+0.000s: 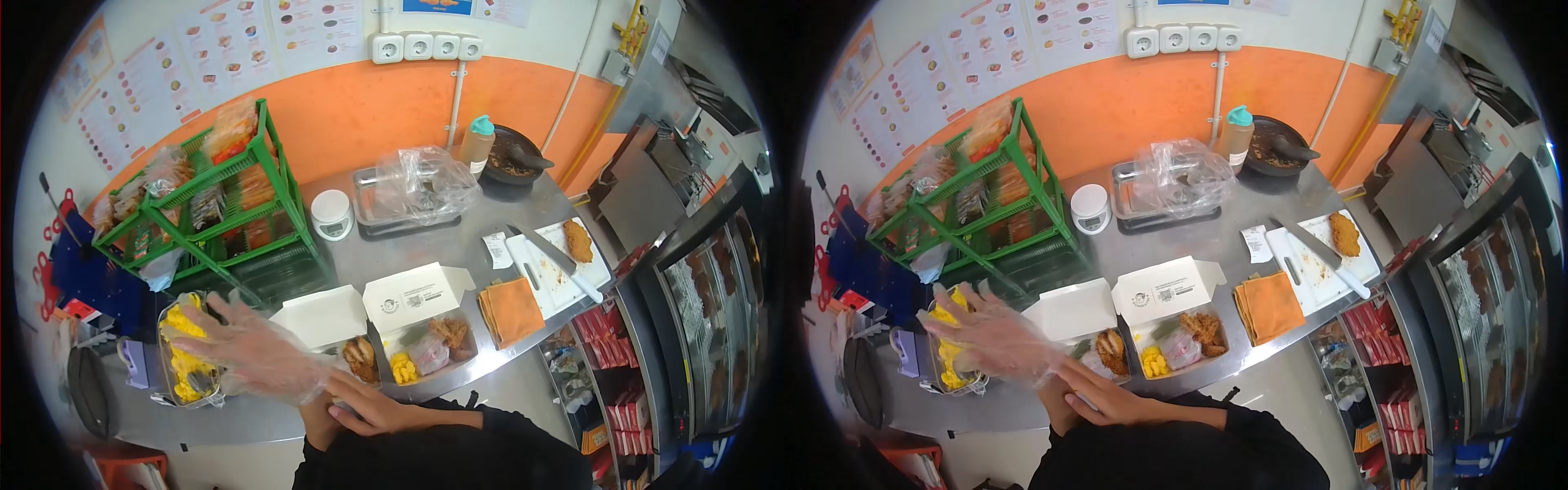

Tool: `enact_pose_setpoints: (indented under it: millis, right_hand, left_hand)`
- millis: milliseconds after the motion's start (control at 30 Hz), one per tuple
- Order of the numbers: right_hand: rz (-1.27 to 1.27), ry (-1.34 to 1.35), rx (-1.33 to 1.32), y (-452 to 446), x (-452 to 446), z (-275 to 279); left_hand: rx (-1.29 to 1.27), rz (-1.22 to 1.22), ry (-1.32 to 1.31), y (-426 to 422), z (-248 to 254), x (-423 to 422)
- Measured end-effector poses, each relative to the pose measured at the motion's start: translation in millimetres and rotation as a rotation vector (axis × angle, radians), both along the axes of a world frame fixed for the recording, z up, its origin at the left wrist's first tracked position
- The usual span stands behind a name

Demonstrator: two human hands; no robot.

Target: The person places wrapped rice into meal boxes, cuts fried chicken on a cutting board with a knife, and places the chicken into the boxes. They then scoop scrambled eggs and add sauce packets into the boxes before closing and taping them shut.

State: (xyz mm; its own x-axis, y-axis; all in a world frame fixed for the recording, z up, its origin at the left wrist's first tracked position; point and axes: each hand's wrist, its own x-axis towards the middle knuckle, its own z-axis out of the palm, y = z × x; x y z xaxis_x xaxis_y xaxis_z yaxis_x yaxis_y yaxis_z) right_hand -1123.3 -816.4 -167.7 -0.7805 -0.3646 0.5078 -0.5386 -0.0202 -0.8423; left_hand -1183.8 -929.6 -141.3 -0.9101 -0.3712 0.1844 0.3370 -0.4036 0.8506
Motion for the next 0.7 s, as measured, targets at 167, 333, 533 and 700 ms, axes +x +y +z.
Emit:
enact_pose_setpoints:
  millis: [167, 333, 533, 700]
  right_hand:
    - [-0.049, 0.125, -0.092, 30, -30, 19]
    - [0.051, 0.056, -0.141, 67, -90, 24]
    - [-0.105, 0.058, -0.155, 73, -180, 10]
    - [-0.862, 0.468, 0.265, 123, -312, 0]
  left_hand:
    - [-0.06, -0.143, -0.008, 46, -3, -7]
    - [-0.137, -0.284, -0.025, 84, -18, -18]
    - [-0.328, -0.494, -0.019, 120, -57, -17]
    - [-0.599, -0.764, 0.013, 102, -38, -2]
